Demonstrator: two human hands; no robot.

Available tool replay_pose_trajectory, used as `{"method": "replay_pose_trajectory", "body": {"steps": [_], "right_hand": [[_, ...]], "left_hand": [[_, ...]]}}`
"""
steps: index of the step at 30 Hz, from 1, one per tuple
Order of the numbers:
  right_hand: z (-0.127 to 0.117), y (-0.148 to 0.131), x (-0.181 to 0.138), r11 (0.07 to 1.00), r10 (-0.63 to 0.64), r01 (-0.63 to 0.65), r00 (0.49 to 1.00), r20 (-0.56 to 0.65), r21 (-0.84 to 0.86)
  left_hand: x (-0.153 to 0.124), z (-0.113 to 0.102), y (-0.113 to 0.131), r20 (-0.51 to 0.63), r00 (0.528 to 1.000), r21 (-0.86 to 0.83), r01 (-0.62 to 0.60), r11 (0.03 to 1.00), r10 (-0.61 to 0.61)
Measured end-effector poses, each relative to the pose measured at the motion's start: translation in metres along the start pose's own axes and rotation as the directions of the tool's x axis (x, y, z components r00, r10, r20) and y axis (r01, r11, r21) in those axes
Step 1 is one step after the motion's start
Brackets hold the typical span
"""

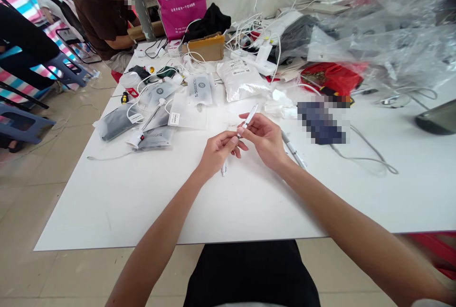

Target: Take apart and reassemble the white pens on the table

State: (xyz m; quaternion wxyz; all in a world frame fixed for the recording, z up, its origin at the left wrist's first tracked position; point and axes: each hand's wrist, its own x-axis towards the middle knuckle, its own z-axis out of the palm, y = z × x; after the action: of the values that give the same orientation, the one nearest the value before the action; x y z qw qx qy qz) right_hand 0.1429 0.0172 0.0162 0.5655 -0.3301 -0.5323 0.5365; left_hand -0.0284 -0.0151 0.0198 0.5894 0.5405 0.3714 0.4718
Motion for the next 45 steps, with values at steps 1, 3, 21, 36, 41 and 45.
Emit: {"method": "replay_pose_trajectory", "body": {"steps": [1, 3, 21, 36, 41, 45], "right_hand": [[0.000, -0.001, 0.000, 1.000, 0.008, -0.009, 1.000, 0.014, 0.015], [0.000, -0.002, 0.000, 0.998, 0.022, -0.026, 0.998, 0.054, 0.063], [0.000, -0.009, 0.000, 0.989, 0.023, -0.038, 0.994, 0.104, 0.141], [-0.008, -0.014, 0.009, 0.983, 0.044, -0.042, 0.999, -0.006, 0.181], [-0.007, -0.012, 0.008, 0.989, 0.052, -0.047, 0.998, -0.028, 0.137], [-0.005, -0.011, 0.006, 0.999, 0.027, -0.028, 0.999, 0.035, 0.031]], "left_hand": [[0.000, -0.001, 0.000, 0.002, 1.000, -0.013, 0.000, 1.000, 0.000], [0.001, -0.003, -0.001, 0.003, 1.000, -0.040, -0.004, 0.999, 0.004], [0.001, -0.004, -0.001, 0.022, 0.999, 0.022, 0.025, 0.999, -0.026], [-0.001, -0.002, 0.003, 0.071, 0.997, -0.022, 0.034, 0.999, -0.032], [0.000, -0.003, 0.001, 0.049, 0.998, -0.060, 0.041, 0.997, -0.038], [0.001, -0.004, 0.000, 0.022, 1.000, -0.065, 0.017, 0.998, -0.016]]}}
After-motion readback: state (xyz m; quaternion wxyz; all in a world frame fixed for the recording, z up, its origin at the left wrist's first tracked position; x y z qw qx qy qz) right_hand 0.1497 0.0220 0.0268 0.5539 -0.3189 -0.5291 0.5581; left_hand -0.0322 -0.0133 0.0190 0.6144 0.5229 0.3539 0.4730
